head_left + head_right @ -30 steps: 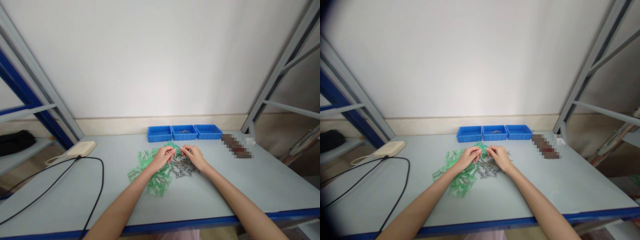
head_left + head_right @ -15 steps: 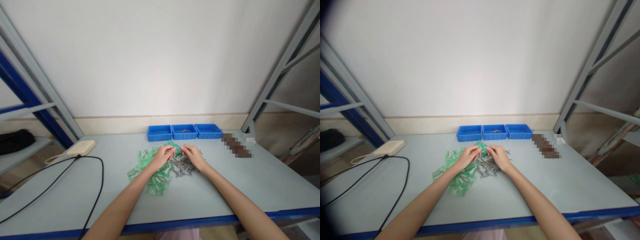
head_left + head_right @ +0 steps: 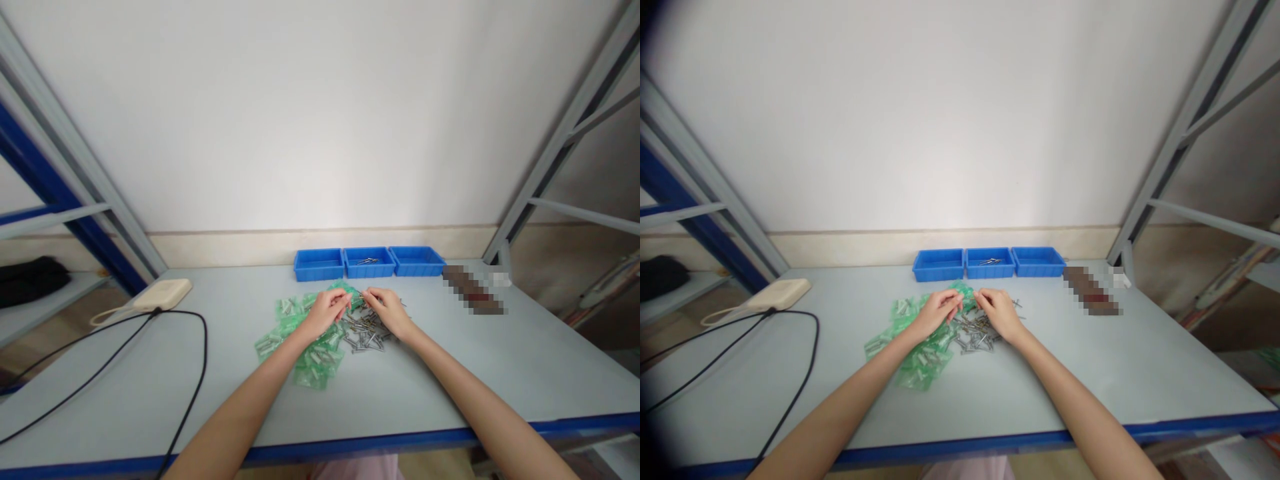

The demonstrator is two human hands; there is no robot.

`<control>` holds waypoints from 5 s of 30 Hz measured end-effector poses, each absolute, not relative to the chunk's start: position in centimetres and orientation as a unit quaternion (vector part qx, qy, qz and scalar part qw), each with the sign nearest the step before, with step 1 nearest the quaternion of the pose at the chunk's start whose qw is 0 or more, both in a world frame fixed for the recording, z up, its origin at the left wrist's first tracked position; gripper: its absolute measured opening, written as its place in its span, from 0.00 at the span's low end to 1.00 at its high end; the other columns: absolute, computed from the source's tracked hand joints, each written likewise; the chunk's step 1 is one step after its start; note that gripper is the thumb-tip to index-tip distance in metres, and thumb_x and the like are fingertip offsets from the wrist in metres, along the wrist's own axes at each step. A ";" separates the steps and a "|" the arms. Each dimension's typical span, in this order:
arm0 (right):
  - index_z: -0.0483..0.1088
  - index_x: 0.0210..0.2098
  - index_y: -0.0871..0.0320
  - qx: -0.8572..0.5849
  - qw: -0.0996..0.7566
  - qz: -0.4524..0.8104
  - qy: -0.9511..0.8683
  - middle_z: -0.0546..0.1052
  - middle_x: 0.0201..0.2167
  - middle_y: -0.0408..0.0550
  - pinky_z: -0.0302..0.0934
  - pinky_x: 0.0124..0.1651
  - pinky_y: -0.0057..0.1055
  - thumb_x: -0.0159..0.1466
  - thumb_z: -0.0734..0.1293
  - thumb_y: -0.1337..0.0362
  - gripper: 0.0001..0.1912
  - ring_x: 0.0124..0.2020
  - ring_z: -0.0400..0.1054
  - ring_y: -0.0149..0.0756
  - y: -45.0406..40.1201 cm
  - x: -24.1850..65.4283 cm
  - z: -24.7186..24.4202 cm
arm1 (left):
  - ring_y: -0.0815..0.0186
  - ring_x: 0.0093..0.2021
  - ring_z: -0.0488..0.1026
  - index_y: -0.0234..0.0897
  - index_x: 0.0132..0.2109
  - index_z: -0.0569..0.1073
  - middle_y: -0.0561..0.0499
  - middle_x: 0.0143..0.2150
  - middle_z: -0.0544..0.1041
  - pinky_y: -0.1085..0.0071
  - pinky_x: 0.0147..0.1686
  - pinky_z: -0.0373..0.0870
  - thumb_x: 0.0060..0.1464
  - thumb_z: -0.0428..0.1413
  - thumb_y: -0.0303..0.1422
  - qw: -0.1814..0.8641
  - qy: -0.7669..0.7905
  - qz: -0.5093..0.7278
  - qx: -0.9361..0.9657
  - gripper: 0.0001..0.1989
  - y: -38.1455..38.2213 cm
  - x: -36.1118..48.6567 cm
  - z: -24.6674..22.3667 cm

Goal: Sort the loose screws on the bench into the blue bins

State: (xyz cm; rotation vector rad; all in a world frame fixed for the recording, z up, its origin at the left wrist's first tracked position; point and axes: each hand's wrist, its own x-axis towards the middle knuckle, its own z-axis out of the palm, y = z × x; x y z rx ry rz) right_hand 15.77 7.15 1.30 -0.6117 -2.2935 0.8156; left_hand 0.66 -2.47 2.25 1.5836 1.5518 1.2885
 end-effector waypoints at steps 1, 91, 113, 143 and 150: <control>0.62 0.20 0.58 -0.232 0.316 0.314 -0.865 0.66 0.17 0.42 0.51 0.29 0.28 0.64 0.54 0.55 0.21 0.22 0.58 0.32 7.2 15.7 1.2 | 0.73 0.16 0.58 0.34 0.27 0.67 0.59 0.14 0.61 0.77 0.19 0.56 0.54 0.48 0.44 0.292 0.577 0.488 0.586 0.17 -2.4 0.7 2.2; 0.70 0.29 0.58 -0.158 0.279 0.325 -0.890 0.74 0.28 0.44 0.57 0.37 0.29 0.63 0.58 0.56 0.14 0.32 0.66 0.34 8.3 15.8 2.1 | 0.73 0.16 0.55 0.36 0.29 0.64 0.60 0.15 0.58 0.76 0.19 0.51 0.54 0.48 0.45 0.244 0.603 0.491 0.579 0.16 -2.2 0.5 1.8; 0.68 0.33 0.59 -0.303 0.272 0.128 -0.904 0.73 0.24 0.47 0.54 0.36 0.30 0.66 0.52 0.55 0.19 0.29 0.66 0.36 12.1 14.3 5.8 | 0.72 0.15 0.56 0.35 0.21 0.64 0.58 0.13 0.58 0.75 0.19 0.53 0.56 0.43 0.47 0.226 0.604 0.532 0.549 0.24 -1.8 -0.5 1.3; 0.69 0.36 0.58 -0.148 0.221 0.446 -0.854 0.74 0.29 0.45 0.60 0.35 0.30 0.59 0.63 0.61 0.08 0.31 0.67 0.34 8.3 16.8 2.1 | 0.72 0.17 0.57 0.34 0.23 0.66 0.57 0.14 0.59 0.75 0.21 0.54 0.57 0.42 0.45 0.203 0.633 0.455 0.593 0.23 -2.4 -0.3 1.7; 0.69 0.28 0.59 -0.169 0.306 0.608 -0.712 0.76 0.27 0.47 0.63 0.36 0.33 0.50 0.69 0.52 0.15 0.30 0.70 0.36 7.9 15.3 1.0 | 0.73 0.18 0.61 0.35 0.40 0.67 0.57 0.22 0.67 0.77 0.20 0.56 0.54 0.49 0.43 0.311 0.560 0.459 0.615 0.15 -2.7 0.3 1.8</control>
